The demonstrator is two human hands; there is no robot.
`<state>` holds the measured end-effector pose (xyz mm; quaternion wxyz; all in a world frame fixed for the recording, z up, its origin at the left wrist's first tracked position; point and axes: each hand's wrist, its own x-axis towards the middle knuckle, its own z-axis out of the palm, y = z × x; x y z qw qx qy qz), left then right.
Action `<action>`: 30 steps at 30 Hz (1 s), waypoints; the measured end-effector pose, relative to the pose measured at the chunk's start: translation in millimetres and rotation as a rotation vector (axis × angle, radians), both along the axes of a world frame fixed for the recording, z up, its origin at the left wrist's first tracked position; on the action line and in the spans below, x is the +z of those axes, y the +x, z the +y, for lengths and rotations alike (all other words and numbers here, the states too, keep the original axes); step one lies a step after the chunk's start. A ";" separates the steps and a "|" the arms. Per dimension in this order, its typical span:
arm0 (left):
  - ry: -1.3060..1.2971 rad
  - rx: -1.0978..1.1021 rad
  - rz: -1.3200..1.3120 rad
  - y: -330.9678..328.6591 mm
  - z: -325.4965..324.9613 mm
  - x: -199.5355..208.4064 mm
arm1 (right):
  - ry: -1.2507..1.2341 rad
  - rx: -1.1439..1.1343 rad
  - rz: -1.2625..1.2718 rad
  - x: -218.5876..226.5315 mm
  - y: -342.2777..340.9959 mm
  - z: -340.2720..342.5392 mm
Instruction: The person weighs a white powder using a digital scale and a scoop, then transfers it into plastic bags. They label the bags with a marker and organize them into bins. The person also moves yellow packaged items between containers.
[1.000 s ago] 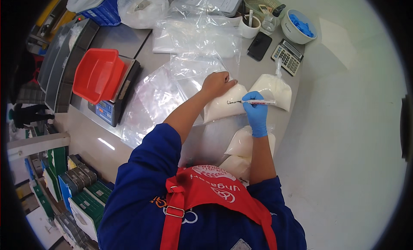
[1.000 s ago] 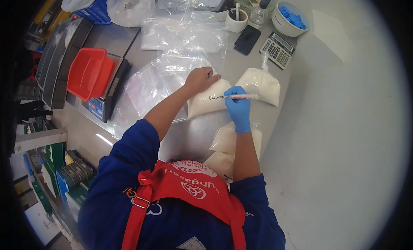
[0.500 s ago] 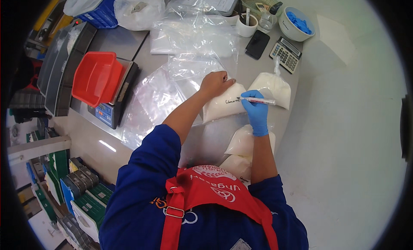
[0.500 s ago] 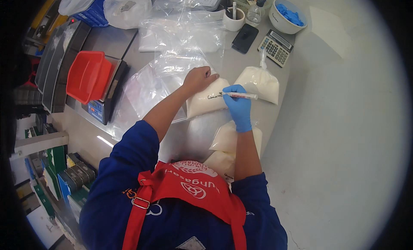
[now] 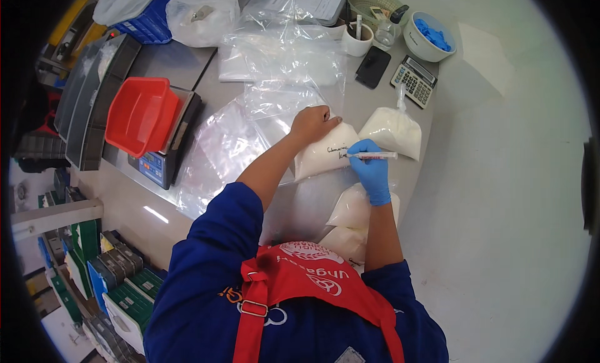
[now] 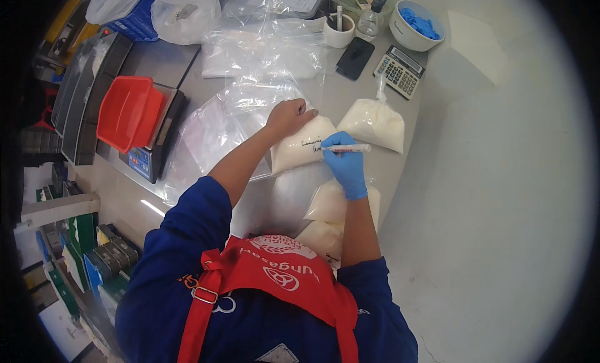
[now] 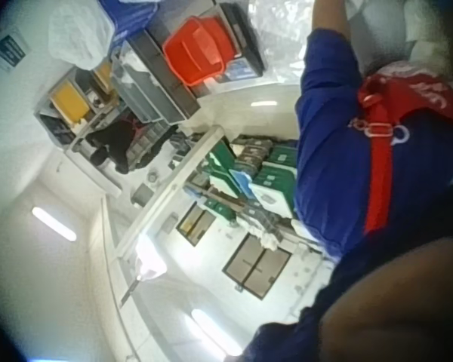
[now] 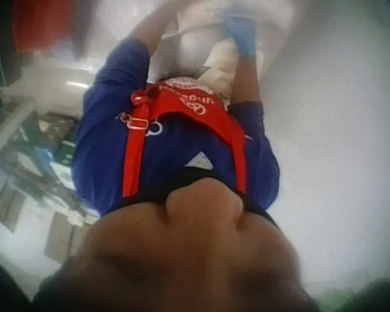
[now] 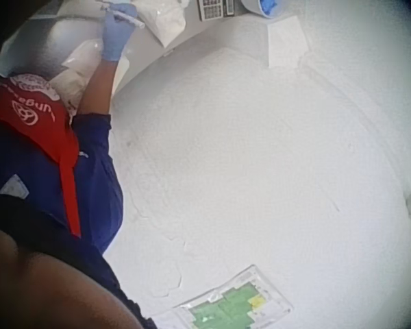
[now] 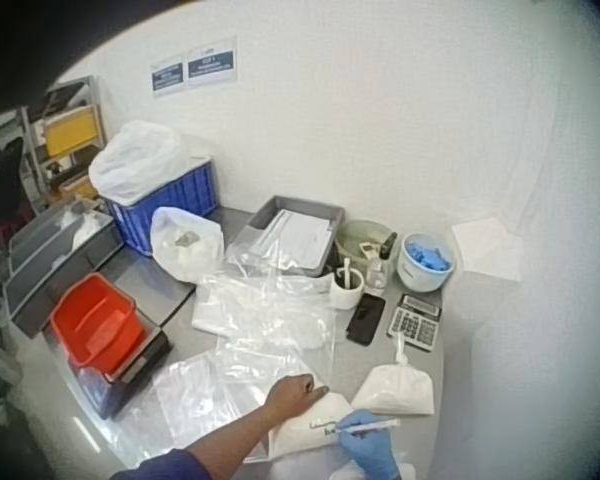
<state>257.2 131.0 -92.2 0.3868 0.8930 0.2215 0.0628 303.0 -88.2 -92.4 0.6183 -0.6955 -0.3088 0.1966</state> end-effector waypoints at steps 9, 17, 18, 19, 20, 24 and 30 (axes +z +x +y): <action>-0.007 -0.231 -0.143 5.9 -26.0 14.2 | 0.224 -0.369 0.168 48.4 28.5 -60.6; 0.030 -0.501 -0.313 59.6 -114.9 74.1 | 0.425 -0.592 0.059 101.0 35.0 -143.8; 0.016 -0.504 -0.304 68.4 -120.1 76.4 | 0.414 -0.600 0.055 99.6 33.4 -151.7; 0.012 -0.514 -0.214 77.6 -123.1 69.6 | 0.404 -0.603 0.050 99.1 30.8 -156.7; 0.011 -0.516 -0.126 87.0 -124.0 56.0 | 0.398 -0.624 0.070 96.1 29.1 -158.4; 0.191 -0.417 -0.579 91.8 -139.1 15.0 | 0.344 -0.701 0.103 85.5 28.4 -165.1; 0.265 -0.159 -0.423 135.1 -126.1 19.9 | 0.299 -0.861 0.176 53.5 48.3 -167.9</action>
